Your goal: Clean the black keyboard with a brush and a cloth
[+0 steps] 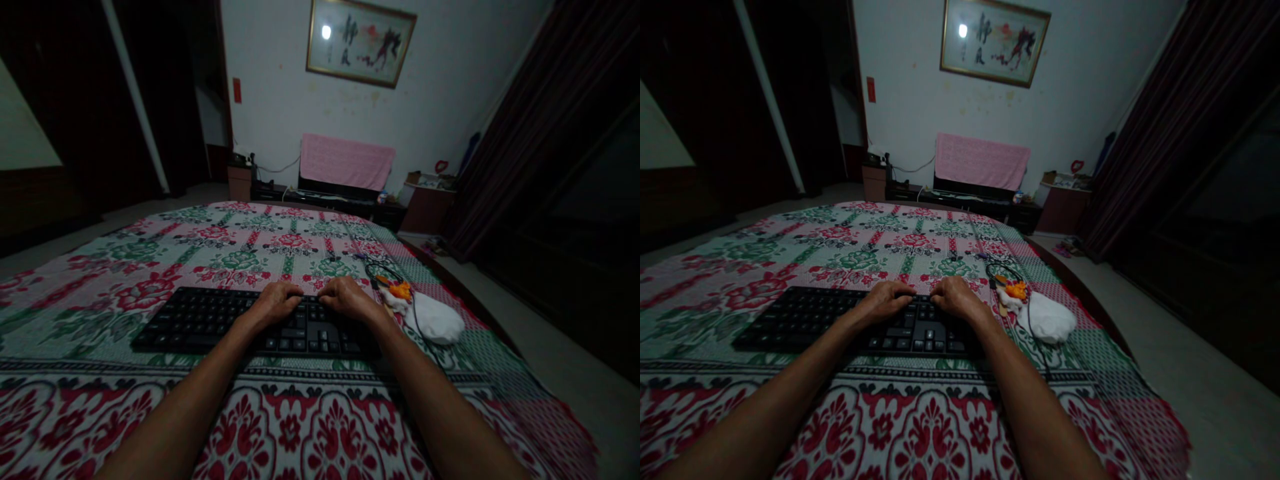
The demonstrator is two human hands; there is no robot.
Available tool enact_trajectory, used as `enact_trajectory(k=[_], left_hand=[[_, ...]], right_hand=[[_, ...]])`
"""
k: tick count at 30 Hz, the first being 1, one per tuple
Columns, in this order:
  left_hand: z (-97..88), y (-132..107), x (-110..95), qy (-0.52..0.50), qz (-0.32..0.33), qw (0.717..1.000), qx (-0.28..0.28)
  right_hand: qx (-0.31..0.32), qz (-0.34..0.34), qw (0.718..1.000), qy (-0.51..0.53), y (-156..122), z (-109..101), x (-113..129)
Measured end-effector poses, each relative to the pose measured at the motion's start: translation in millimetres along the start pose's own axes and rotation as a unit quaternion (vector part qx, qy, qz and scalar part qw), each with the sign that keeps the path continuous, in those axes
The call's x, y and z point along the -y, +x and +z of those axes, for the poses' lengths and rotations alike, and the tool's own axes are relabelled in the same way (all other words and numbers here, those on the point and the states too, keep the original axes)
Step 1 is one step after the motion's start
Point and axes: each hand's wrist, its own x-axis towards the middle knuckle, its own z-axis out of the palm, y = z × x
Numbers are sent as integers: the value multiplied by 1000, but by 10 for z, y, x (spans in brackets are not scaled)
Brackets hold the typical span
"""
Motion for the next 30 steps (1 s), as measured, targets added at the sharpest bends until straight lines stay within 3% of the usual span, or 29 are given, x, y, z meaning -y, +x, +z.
enact_trajectory(k=[6,12,23,30], left_hand=[[-9,-11,-22,7,0,1000,2],[-8,-19,-34,3,14,1000,-5],[26,-6,7,-16,23,1000,-10],[68,-29,-132,43,115,992,-7]], right_hand=[[15,38,999,-6,20,-11,16],[31,35,995,-93,48,-49,127],[57,97,978,-175,100,-15,284],[32,29,993,-107,45,-30,156]])
